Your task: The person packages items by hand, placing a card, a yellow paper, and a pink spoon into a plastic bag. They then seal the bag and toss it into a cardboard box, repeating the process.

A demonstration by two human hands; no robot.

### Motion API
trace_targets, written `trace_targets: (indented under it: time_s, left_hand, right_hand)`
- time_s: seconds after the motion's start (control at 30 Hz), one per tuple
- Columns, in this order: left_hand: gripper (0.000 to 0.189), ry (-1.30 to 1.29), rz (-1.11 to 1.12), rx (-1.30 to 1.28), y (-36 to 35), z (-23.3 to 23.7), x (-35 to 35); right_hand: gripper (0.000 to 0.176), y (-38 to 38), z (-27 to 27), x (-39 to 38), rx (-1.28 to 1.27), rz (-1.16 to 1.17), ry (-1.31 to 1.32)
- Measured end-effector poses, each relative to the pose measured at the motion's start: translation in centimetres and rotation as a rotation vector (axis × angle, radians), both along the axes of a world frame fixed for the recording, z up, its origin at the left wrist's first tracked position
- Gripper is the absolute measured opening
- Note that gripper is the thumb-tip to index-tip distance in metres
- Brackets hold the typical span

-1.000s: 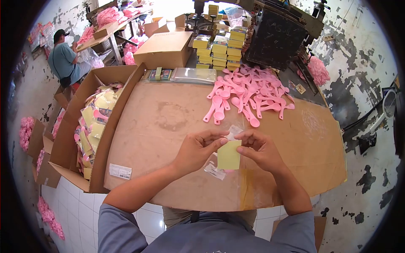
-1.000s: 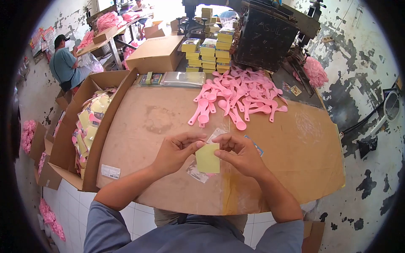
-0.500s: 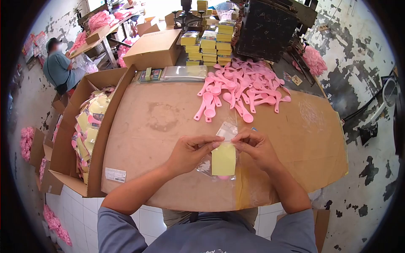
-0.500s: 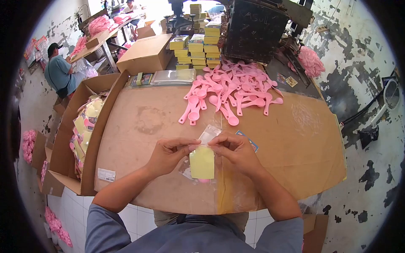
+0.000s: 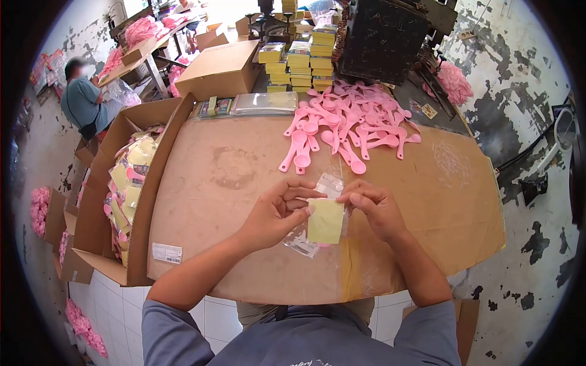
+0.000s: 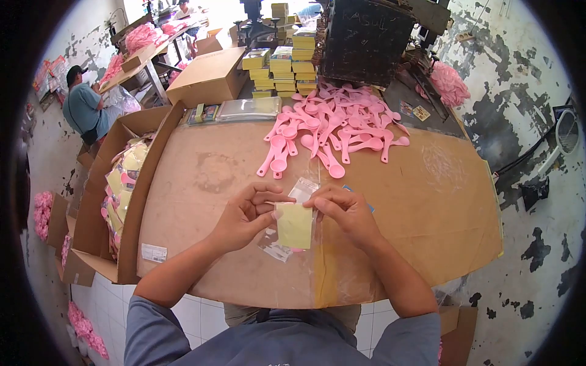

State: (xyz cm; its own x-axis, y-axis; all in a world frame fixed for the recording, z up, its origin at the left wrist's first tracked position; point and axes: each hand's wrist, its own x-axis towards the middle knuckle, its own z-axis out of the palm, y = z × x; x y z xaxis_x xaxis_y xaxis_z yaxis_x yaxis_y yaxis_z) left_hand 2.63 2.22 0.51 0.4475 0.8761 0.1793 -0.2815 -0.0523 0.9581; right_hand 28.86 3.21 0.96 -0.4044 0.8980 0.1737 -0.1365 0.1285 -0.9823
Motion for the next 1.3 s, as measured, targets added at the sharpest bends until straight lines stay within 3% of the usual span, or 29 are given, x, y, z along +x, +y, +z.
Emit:
trace_targets:
  time_s: [0.17,0.33,0.53,0.93,1.3]
  left_hand:
    - [0.014,-0.042,-0.008,-0.121,0.0,-0.6,0.0]
    - [0.021,-0.017,-0.013,-0.321,-0.1,-0.9,-0.1]
    - [0.028,0.018,0.029,-0.219,-0.6,-0.1,0.4]
    - [0.013,0.063,-0.029,-0.29,-0.5,-1.3,0.2]
    - [0.014,0.068,-0.035,-0.225,-0.8,-1.0,0.6]
  right_hand:
    - [0.016,-0.2,0.1,-0.2,0.04,-0.094,-0.027]
    - [0.015,-0.3,0.3,-0.2,0.049,-0.105,-0.012]
    - [0.013,-0.4,0.4,-0.5,0.022,-0.116,0.003]
    - [0.012,-0.3,0.4,-0.2,-0.025,-0.075,0.027]
    - [0.015,0.1,0.5,0.4,-0.082,-0.044,-0.05]
